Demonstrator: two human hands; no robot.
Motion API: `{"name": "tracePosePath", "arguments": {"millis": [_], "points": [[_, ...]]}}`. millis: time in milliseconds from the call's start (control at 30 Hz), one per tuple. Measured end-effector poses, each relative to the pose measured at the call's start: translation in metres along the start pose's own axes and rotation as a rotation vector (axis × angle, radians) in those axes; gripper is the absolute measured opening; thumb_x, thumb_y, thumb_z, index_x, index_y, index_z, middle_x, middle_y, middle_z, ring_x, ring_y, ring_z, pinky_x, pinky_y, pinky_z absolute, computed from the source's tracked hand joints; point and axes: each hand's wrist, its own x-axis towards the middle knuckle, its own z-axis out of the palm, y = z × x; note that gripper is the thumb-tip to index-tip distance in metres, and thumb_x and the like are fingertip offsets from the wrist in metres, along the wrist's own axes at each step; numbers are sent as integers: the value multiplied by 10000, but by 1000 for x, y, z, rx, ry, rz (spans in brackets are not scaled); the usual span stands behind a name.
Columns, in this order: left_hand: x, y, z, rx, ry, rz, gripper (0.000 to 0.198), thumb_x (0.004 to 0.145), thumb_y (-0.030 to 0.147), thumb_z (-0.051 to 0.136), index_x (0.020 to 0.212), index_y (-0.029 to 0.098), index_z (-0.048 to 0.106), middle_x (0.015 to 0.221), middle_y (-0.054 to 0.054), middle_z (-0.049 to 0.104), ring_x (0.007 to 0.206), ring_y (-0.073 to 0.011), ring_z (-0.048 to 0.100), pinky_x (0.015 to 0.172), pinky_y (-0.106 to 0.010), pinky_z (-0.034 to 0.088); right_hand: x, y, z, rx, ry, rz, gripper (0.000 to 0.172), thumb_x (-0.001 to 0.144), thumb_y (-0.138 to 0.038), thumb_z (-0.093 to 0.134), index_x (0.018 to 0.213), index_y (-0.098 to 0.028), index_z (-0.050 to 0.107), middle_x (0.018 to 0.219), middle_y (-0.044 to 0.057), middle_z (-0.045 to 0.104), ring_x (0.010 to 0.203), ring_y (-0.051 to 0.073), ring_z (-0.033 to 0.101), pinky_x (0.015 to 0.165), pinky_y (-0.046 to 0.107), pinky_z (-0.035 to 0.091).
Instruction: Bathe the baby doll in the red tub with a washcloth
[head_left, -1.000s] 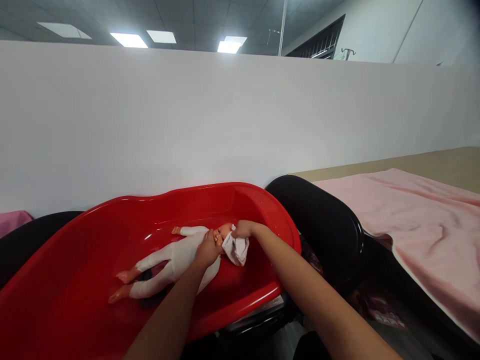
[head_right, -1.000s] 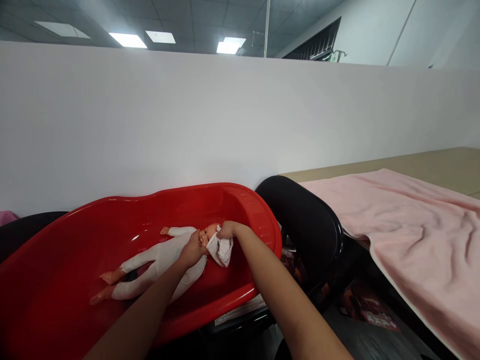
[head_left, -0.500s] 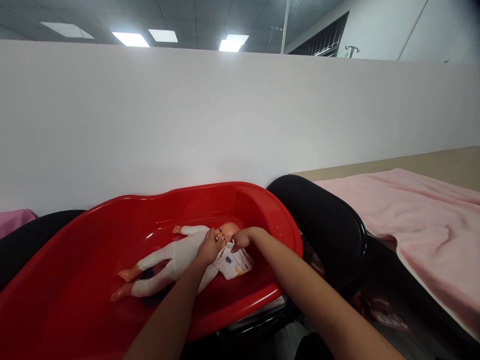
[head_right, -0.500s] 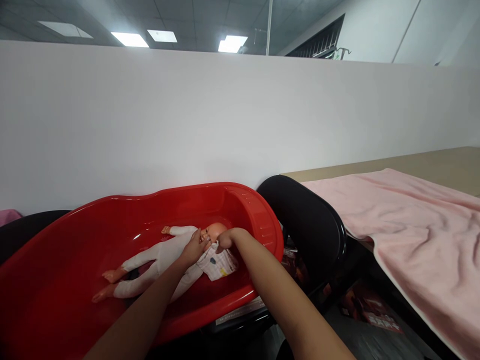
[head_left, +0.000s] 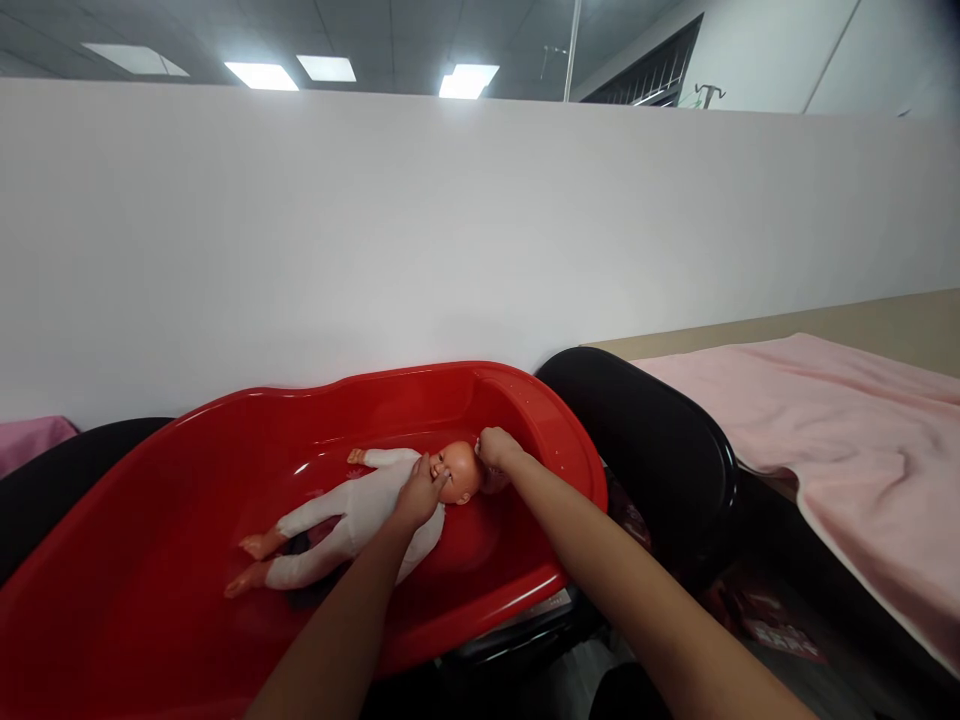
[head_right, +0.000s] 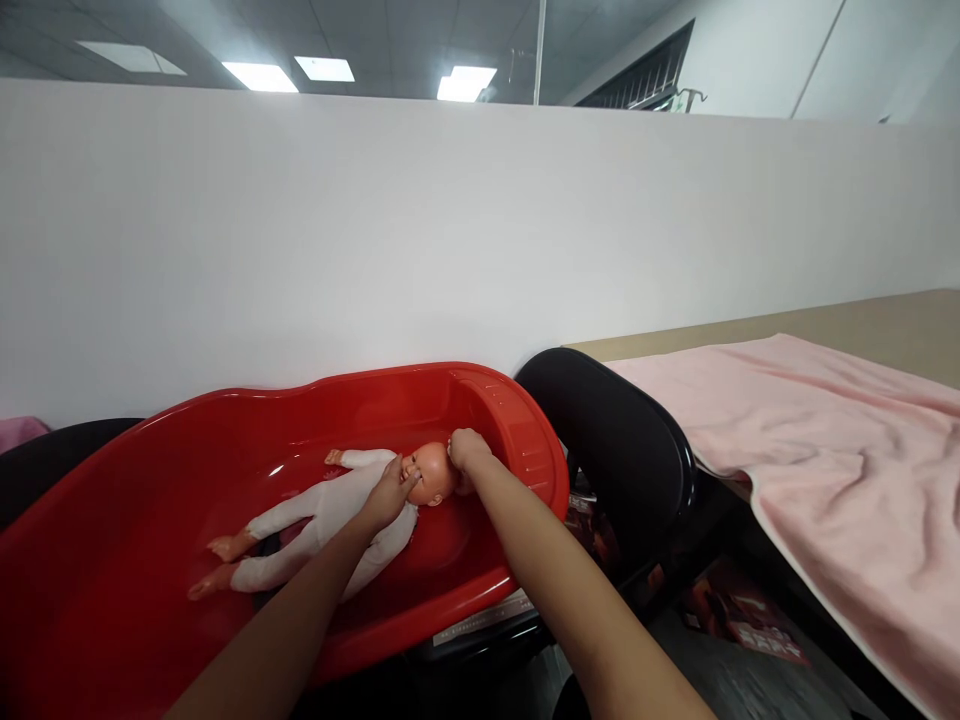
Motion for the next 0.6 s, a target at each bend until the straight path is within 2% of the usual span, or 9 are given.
{"name": "tracePosePath", "arguments": {"millis": [67, 133, 200, 267, 400, 433, 467, 533, 600], "points": [[0, 0, 1, -1, -4, -8, 799, 1070, 484, 432, 1684, 0, 269, 1757, -263, 316, 1623, -354, 355, 1332, -435, 268, 2, -2, -4, 41, 68, 29, 76, 871, -183, 772, 878, -107, 774, 907, 123, 768, 927, 256, 745, 757, 285, 497], [0, 0, 1, -11, -8, -6, 802, 1072, 485, 423, 1688, -4, 269, 1762, -259, 309, 1620, -350, 357, 1329, -428, 274, 4, -5, -7, 90, 115, -15, 251, 1026, -182, 548, 1065, -108, 785, 1082, 150, 795, 945, 221, 733, 784, 284, 492], [-1, 2, 1, -12, -16, -3, 801, 1068, 478, 424, 1687, -6, 276, 1763, -255, 308, 1614, -353, 362, 1326, -432, 280, 5, -7, -8, 136, 130, -86, 338, 1065, -174, 463, 1190, -142, 776, 1196, 123, 796, 1003, 197, 723, 836, 265, 496], [-3, 3, 0, -1, -20, -9, 801, 1059, 470, 430, 1686, -4, 278, 1766, -256, 299, 1617, -363, 352, 1327, -450, 276, 6, -8, -7, 198, 115, -168, 355, 1062, -184, 479, 1263, -181, 771, 1239, 83, 797, 1067, 189, 719, 893, 249, 508], [-4, 4, -2, -24, -24, 27, 735, 1042, 476, 454, 1648, 73, 351, 1731, -234, 380, 1579, -343, 419, 1293, -432, 338, 5, -8, -2, 440, 32, -421, 430, 1052, -165, 462, 1370, -196, 750, 1376, 68, 760, 1224, 194, 701, 1046, 261, 506], [-4, 4, -2, -23, -29, 34, 723, 1040, 478, 458, 1641, 87, 362, 1729, -228, 387, 1577, -338, 426, 1291, -426, 341, 5, -8, -1, 453, 13, -445, 446, 1051, -155, 461, 1395, -206, 740, 1423, 61, 739, 1264, 189, 690, 1074, 254, 494], [-4, 4, -2, -13, -34, 33, 725, 1040, 477, 455, 1645, 88, 357, 1738, -227, 374, 1587, -337, 414, 1298, -428, 329, 5, -8, -1, 419, 3, -419, 448, 1051, -153, 466, 1405, -213, 735, 1452, 58, 724, 1288, 189, 683, 1083, 248, 487], [-4, 5, -2, 25, -33, 9, 753, 1048, 459, 431, 1672, 55, 311, 1765, -241, 320, 1627, -343, 353, 1327, -449, 279, 5, -7, -2, 278, 8, -257, 405, 1069, -185, 473, 1365, -172, 749, 1429, 113, 731, 1262, 230, 705, 1045, 269, 509], [-4, 5, -1, 36, -28, -7, 774, 1060, 447, 399, 1694, 23, 266, 1780, -252, 282, 1655, -347, 299, 1343, -475, 245, 5, -5, -4, 154, 3, -82, 377, 1092, -241, 468, 1254, -104, 779, 1273, 195, 780, 1133, 282, 756, 952, 308, 544]]}}
